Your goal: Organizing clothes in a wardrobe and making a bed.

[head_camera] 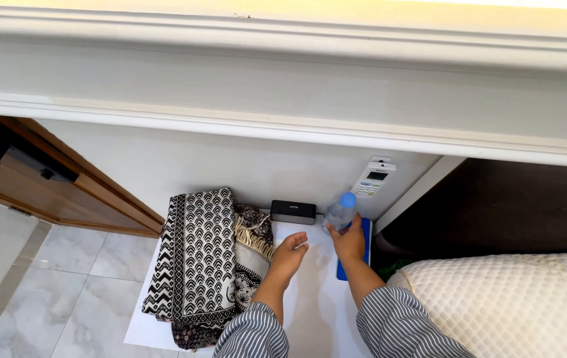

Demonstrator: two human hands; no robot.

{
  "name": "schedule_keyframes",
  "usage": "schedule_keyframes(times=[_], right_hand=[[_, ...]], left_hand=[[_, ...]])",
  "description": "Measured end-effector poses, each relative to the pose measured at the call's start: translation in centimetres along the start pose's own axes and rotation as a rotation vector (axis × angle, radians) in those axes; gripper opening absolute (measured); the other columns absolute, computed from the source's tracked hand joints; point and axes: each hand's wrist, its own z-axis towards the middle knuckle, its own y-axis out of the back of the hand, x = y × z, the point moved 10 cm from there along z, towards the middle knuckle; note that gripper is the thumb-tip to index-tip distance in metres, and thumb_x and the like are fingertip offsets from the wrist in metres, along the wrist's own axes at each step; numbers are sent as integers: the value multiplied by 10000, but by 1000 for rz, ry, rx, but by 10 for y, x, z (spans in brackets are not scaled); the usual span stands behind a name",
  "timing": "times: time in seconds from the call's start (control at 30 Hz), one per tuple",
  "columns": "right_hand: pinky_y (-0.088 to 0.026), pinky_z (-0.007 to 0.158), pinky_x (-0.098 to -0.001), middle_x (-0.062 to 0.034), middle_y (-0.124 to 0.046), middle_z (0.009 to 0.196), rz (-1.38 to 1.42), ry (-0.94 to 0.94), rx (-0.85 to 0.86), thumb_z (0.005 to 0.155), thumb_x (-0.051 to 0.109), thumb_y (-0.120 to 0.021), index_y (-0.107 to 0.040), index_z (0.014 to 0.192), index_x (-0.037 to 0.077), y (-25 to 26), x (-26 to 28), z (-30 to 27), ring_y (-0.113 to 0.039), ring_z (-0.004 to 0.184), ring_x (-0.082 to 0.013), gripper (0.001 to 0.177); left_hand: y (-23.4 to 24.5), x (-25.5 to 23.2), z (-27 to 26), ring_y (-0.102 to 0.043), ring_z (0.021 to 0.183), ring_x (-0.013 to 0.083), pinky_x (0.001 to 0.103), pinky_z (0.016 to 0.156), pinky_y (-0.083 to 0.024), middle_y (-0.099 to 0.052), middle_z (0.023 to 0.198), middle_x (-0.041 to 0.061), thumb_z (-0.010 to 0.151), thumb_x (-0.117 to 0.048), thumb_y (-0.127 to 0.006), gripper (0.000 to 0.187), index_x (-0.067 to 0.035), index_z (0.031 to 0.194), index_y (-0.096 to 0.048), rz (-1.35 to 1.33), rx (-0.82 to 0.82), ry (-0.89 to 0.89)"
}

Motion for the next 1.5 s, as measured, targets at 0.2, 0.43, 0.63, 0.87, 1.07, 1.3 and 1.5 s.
schedule_keyframes(times=[0.2,0.43,0.63,0.87,1.07,1.3,1.5], right_hand=[[-541,828,-416,-142,-676,1112,-26,98,-11,747,391,-881,-331,1524,132,5,1,2,-673,955,-291,987],[-570,732,-406,-120,-674,959,7,-162,69,733,346,-878,-188,1588,150,-4,-4,-21,-677,817,-257,1116],[-527,638,-419,-141,-636,1020,437,-490,229,799,224,-843,-617,1320,52,-87,-46,-52,-606,744,-218,594],[-518,960,-432,-103,-486,1454,-325,475,129,753,87,-782,-473,1423,152,-81,141,-49,-544,1234,-356,741],[-542,951,-409,-37,-390,1517,-623,275,211,799,109,-750,-348,1521,188,-99,130,-44,-486,1296,-296,830],[-564,936,-384,-34,-451,1438,-768,324,69,763,96,-750,-449,1396,186,-98,132,-37,-500,1309,-256,706],[-507,1025,-389,-8,-333,1528,-621,206,178,685,84,-806,-440,1381,248,-91,127,-47,-448,1337,-274,804]], left_hand=[[-3,-17,0,-583,1328,158,310,1097,-441,-634,1437,45,943,-152,-612,470,-117,1410,-576,-41,13,-11],[9,-12,28,-600,1322,166,310,1093,-448,-634,1436,56,933,-132,-599,481,-105,1412,-568,-62,54,-13],[31,0,54,-587,1324,168,324,1087,-449,-626,1453,59,944,-143,-593,470,-100,1411,-573,-42,64,-7],[87,-3,64,-587,1332,174,313,1099,-446,-621,1456,60,942,-121,-605,473,-84,1412,-572,9,48,-70],[121,3,67,-591,1327,178,314,1112,-447,-624,1445,53,961,-113,-590,448,-81,1408,-570,19,76,-27],[126,8,71,-593,1334,174,302,1118,-446,-636,1435,68,957,-112,-591,440,-69,1395,-580,74,102,-20],[116,20,72,-609,1315,181,302,1108,-461,-645,1420,92,943,-100,-591,459,-61,1400,-578,43,150,11]])
